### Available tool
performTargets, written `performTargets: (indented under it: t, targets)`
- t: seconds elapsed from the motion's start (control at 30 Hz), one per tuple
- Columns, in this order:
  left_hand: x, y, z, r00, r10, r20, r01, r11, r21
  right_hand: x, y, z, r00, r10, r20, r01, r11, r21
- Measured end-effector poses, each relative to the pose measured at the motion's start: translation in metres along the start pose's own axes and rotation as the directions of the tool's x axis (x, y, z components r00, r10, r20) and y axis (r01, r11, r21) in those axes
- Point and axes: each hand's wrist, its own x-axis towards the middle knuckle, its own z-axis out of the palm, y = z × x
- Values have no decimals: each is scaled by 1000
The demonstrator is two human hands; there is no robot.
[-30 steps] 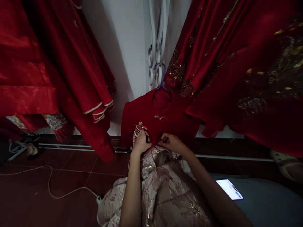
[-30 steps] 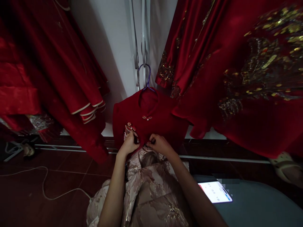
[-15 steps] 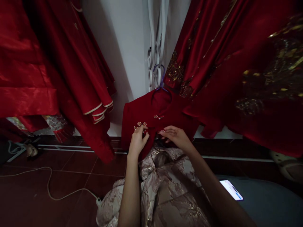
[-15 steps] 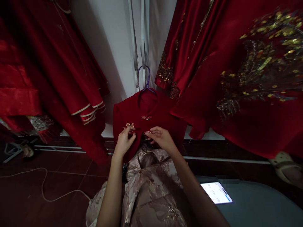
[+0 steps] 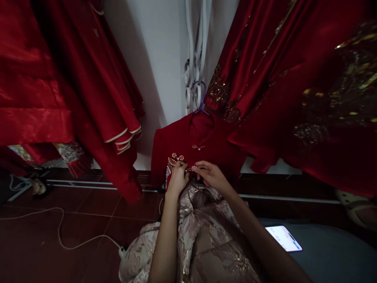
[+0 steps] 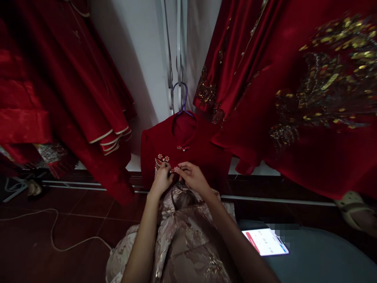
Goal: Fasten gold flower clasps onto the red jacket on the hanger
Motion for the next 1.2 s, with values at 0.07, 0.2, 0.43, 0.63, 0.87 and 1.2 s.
performTargets:
  t: [0.07,0.2,0.43,0.63,0.87,1.2]
  targets:
    - [1,-2,-2,1000,9,-2,-9,999,-31,2,7,5,999,9,-32,-9,1000,22]
    - [1,-9,-5,999,-41,-34,37,992,-119,9,26,10,990,27,-135,-18,997,69]
    - [0,-18,-8,994,-109,2,106,953,-283,12,35,7,987,37,-154,-22,995,98]
    - [-1,-11,-14,996,-85,-19,80,982,-168,13,36,6,992,32,-122,-23,997,74]
    - [-1,0,-22,987,-154,49,160,972,-174,14,40,8,993,-3,-121,2,1000,-6]
    - [1,-15,-8,918,-364,157,394,797,-457,14,46,10,977,-127,-172,91,975,-201]
